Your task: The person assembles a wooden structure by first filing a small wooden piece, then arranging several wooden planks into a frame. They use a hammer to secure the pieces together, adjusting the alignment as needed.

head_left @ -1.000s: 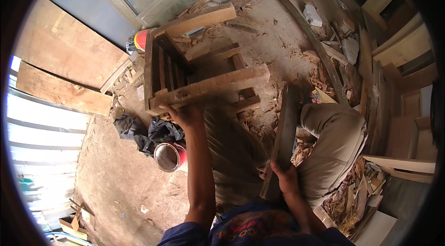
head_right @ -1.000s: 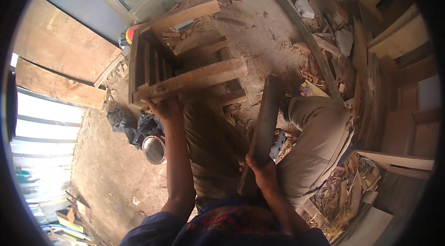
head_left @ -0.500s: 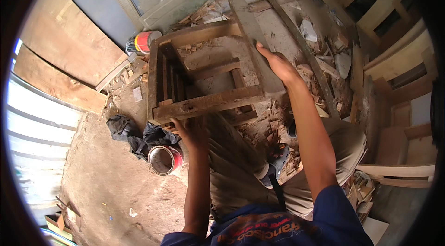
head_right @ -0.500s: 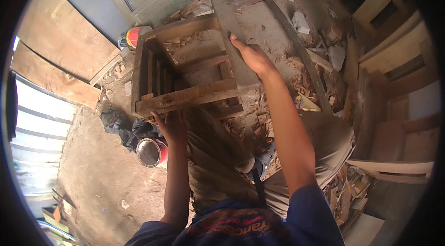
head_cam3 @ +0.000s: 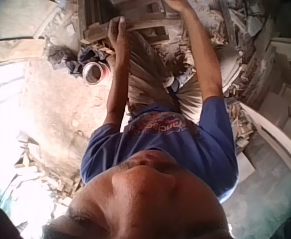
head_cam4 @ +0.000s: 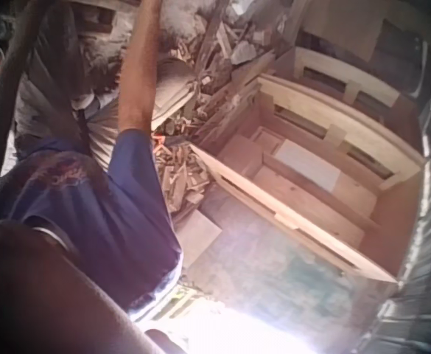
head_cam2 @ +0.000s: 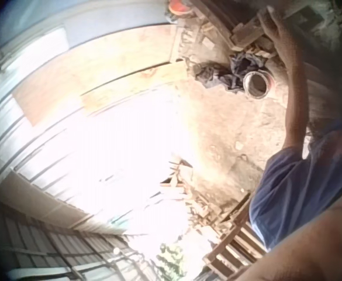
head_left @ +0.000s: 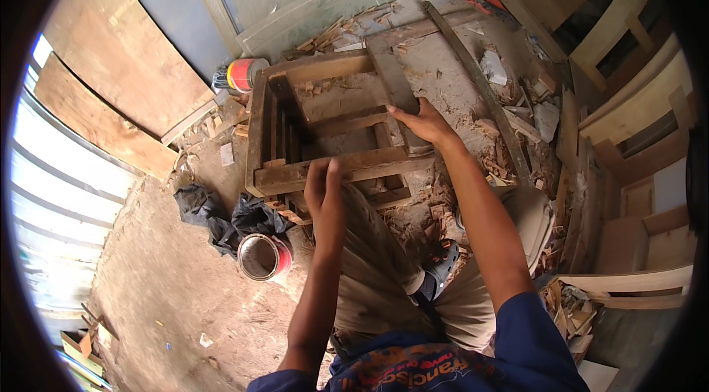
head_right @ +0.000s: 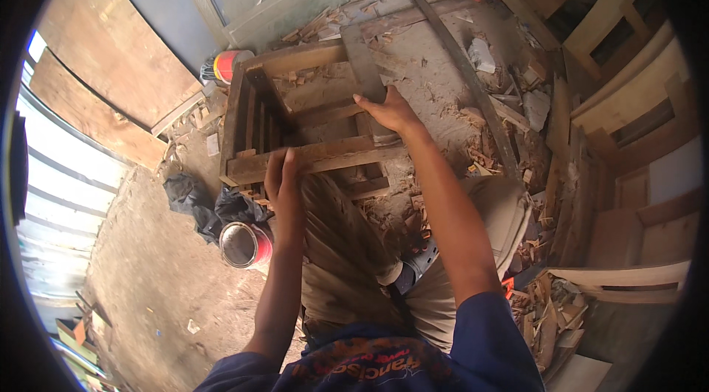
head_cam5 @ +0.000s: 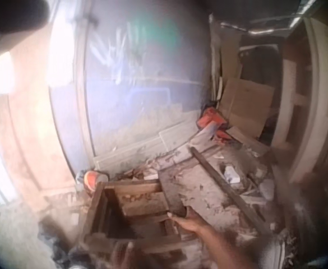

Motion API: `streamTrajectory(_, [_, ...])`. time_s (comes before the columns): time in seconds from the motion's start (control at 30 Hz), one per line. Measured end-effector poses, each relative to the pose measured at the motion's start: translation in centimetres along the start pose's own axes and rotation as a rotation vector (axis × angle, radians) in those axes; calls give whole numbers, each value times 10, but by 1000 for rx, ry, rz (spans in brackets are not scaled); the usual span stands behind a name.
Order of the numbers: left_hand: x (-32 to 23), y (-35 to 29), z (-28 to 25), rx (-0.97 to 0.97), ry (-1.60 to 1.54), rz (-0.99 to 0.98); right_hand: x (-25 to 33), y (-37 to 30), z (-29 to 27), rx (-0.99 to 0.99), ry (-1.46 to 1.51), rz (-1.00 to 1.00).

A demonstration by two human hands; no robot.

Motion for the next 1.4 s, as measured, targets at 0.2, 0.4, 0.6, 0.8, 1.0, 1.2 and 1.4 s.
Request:
streamTrajectory(0.2, [19, 59, 78, 453, 719, 594, -21, -4, -1, 146, 266, 162])
streamTrajectory(0.4, [59, 48, 80, 722, 1195, 332, -26, -6, -3, 142, 294, 67])
streamTrajectory(0.6, [48, 42, 89, 841, 1206, 261, -20, -10, -4, -6, 74, -48])
streamTrajectory(0.8, [47, 41, 79, 869, 1235, 345, -24, -5, 10, -20, 119, -32])
streamTrajectory(1.0, [39, 45, 87, 940, 1183, 332, -43, 5, -6, -79, 382, -36])
streamTrajectory(1.2, [35, 44, 81, 886, 1160, 335, -56, -26, -18, -119, 721, -72])
streamTrajectory(1.4, [17, 89, 61, 818, 1156, 383, -77, -27, -39, -246, 1024, -415])
Point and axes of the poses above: each hand's wrist, its own y-axis towards the middle knuckle, its own z-axis out of the palm, x = y × z, the point moved 6 cm from there along y, towards the middle knuckle, and after that the axes turned 9 degrees about z, right-handed, at the moved point
